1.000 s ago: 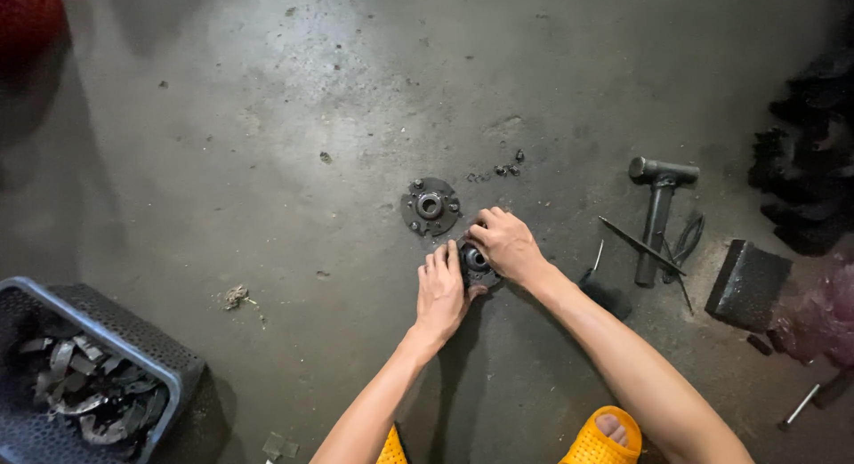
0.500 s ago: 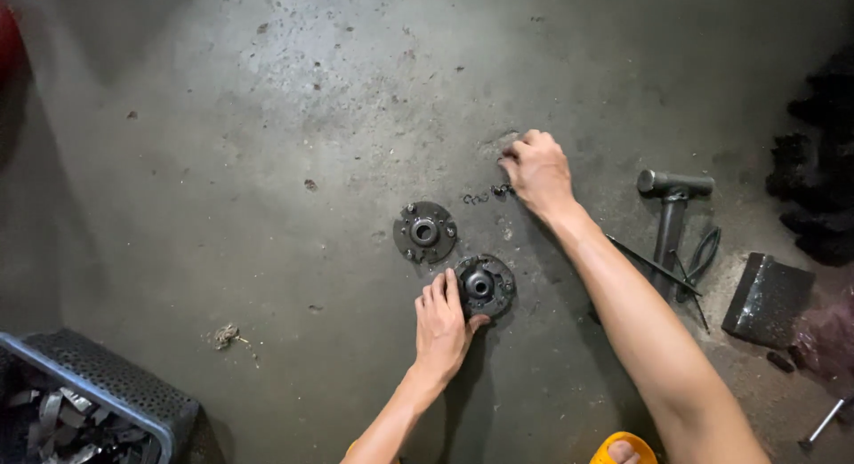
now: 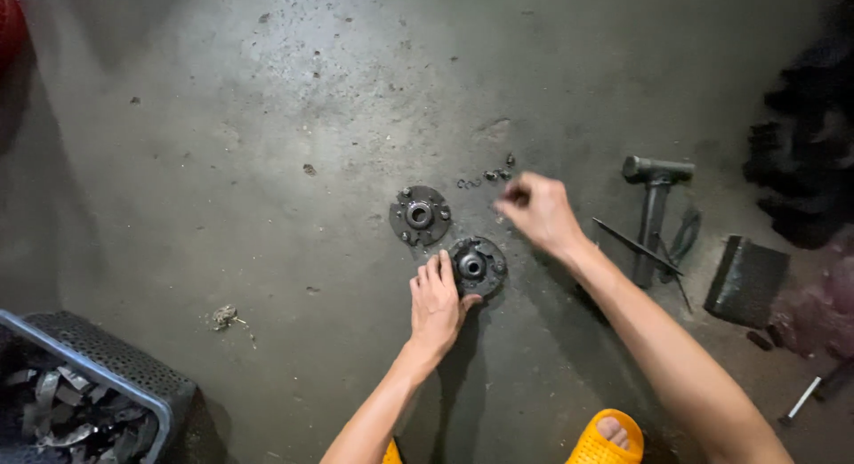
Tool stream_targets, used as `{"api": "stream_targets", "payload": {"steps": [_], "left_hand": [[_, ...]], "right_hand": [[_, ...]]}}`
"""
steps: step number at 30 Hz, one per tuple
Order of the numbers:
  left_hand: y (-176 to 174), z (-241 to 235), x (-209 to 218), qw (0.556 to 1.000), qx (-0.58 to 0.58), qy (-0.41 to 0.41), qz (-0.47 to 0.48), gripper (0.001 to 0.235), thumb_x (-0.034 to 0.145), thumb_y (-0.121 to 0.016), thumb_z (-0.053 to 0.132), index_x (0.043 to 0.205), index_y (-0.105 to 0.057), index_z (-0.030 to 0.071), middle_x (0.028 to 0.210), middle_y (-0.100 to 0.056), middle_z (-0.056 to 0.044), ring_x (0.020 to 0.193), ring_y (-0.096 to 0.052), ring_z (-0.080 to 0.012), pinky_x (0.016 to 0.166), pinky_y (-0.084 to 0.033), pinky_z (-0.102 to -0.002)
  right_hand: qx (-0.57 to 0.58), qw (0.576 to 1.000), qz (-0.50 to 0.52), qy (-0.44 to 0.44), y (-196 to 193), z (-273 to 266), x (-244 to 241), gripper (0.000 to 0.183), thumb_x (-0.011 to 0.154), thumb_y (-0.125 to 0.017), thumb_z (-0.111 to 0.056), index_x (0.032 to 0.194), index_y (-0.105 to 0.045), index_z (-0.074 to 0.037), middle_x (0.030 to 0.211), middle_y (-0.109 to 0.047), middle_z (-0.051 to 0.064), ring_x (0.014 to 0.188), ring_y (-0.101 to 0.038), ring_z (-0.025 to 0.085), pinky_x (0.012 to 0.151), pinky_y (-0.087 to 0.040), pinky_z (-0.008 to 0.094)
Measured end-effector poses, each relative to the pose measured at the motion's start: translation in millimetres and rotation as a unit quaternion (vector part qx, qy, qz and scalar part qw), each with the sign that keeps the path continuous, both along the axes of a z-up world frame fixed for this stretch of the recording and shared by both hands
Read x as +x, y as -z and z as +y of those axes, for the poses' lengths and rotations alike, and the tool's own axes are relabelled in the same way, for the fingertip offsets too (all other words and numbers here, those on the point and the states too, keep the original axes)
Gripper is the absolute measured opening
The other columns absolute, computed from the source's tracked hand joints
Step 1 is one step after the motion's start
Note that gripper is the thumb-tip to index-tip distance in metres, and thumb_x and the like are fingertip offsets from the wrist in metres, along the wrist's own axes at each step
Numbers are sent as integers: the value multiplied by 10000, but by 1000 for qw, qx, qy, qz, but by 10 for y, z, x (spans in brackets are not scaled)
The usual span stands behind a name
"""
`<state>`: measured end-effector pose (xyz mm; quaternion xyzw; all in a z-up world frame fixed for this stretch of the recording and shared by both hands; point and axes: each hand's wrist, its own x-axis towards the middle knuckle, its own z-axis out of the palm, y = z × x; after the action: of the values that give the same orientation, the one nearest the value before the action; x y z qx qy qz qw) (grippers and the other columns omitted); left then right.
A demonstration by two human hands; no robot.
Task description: The person kneels on a concrete workshop floor and assembles a small mechanical component, fitting internal parts into a hub by hand and using pliers to press and adjust pieces. They pick up small pins and parts from the floor, work them into the assembly, and set the finished unit aside with other completed parts.
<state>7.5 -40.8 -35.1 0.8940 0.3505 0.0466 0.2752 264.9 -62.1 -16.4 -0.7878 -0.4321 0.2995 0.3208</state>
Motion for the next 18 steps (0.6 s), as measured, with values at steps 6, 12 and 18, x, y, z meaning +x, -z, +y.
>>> {"api": "stream_targets", "payload": {"steps": [6, 12, 18], "left_hand": [[-31, -11, -1, 1000, 9, 6, -3, 1053, 711, -860, 436, 1454, -377, -133, 1335, -511, -233, 1183, -516, -384, 960, -440, -481], [-50, -35, 8, 1000, 15, 2, 20, 1014, 725, -865, 421, 1447, -391, -109, 1337, -520, -219, 1196, -520, -372, 949, -440, -488], [5, -38, -6, 1000, 24, 8, 17, 1022, 741, -859, 402, 1461, -369, -132, 1364, -509, -230, 1207, -518, -374, 953, -439, -487]], "right_hand": [[13, 998, 31, -50, -40, -692, -392, 132, 864, -745, -68, 975, -725, 0, 931, -774, 121, 825, -768, 199, 732, -620, 340], [-9, 993, -47, -107, 6, -722, -587, 159, 774, -797, -108, 919, -758, -57, 871, -643, 145, 841, -681, 343, 757, -542, 418], [9, 984, -146, -103, 65, -762, -630, 232, 838, -778, -143, 995, -668, -12, 925, -621, 142, 842, -649, 374, 734, -529, 462]]}}
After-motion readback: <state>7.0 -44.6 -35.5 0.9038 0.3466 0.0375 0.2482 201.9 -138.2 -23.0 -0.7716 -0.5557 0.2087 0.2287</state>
